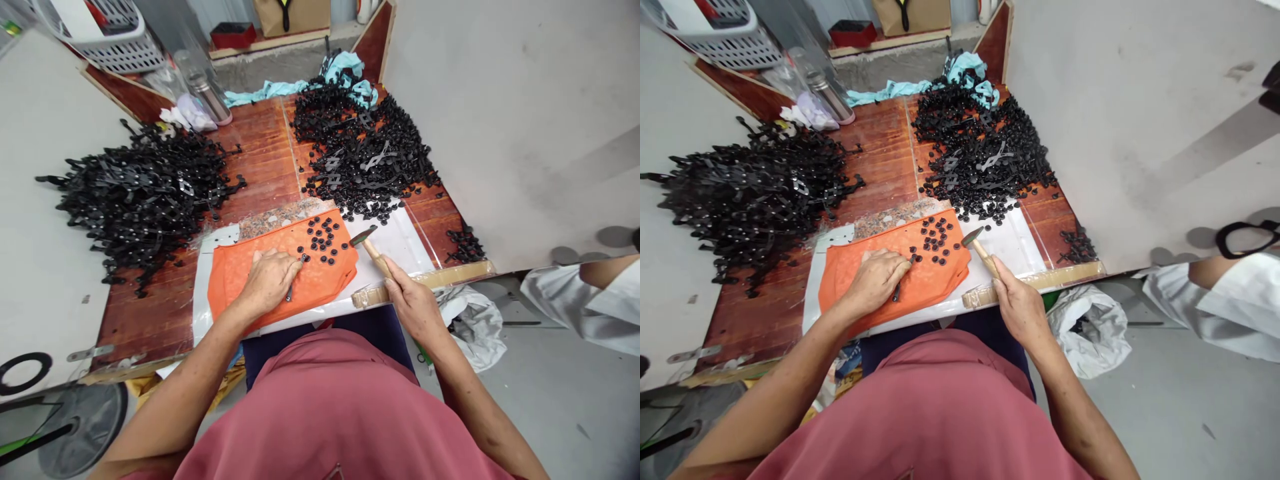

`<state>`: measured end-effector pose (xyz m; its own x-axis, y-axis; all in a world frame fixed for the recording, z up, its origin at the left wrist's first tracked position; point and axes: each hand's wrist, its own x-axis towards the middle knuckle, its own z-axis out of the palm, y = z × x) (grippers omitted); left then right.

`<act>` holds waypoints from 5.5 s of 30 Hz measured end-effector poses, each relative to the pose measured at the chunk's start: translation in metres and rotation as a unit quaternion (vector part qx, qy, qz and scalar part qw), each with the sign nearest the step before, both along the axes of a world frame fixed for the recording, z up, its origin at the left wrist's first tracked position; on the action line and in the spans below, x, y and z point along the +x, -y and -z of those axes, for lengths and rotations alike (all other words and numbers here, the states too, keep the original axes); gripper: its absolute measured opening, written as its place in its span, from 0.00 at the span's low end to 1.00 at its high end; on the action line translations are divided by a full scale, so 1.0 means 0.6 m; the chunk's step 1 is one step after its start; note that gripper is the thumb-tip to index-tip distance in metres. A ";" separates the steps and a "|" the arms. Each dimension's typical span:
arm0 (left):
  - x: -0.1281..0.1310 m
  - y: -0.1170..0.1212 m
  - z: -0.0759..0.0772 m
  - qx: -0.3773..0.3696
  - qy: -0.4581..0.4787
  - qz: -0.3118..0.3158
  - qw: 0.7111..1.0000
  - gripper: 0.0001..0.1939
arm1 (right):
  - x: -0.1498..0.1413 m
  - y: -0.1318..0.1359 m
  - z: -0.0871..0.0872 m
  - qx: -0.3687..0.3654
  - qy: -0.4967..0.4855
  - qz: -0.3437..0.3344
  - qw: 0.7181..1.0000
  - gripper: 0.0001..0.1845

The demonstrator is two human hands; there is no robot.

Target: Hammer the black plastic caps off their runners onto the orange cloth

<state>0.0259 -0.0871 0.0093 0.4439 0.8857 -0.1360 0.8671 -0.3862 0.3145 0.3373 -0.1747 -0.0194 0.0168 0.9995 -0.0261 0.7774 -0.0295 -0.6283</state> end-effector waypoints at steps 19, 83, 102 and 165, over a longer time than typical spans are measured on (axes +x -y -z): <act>-0.006 -0.021 0.011 -0.032 0.062 0.015 0.997 0.24 | -0.090 -0.050 -0.093 0.023 0.102 -0.197 0.975 0.31; -0.009 -0.030 -0.012 0.039 -0.080 -0.058 0.994 0.23 | 0.007 -0.019 0.021 -0.063 -0.219 0.058 0.972 0.22; -0.005 -0.025 -0.012 0.090 -0.099 -0.045 0.990 0.20 | 0.005 -0.017 0.014 -0.080 -0.252 0.057 0.963 0.19; 0.011 -0.018 -0.017 0.058 -0.093 -0.094 0.989 0.23 | -0.113 -0.082 -0.094 -0.005 0.114 -0.190 0.975 0.31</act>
<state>0.0328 -0.0762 0.0196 0.2463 0.9649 -0.0917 0.9659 -0.2365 0.1056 0.2696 -0.1254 0.0373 -0.3471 0.9348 -0.0755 0.8536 0.2816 -0.4383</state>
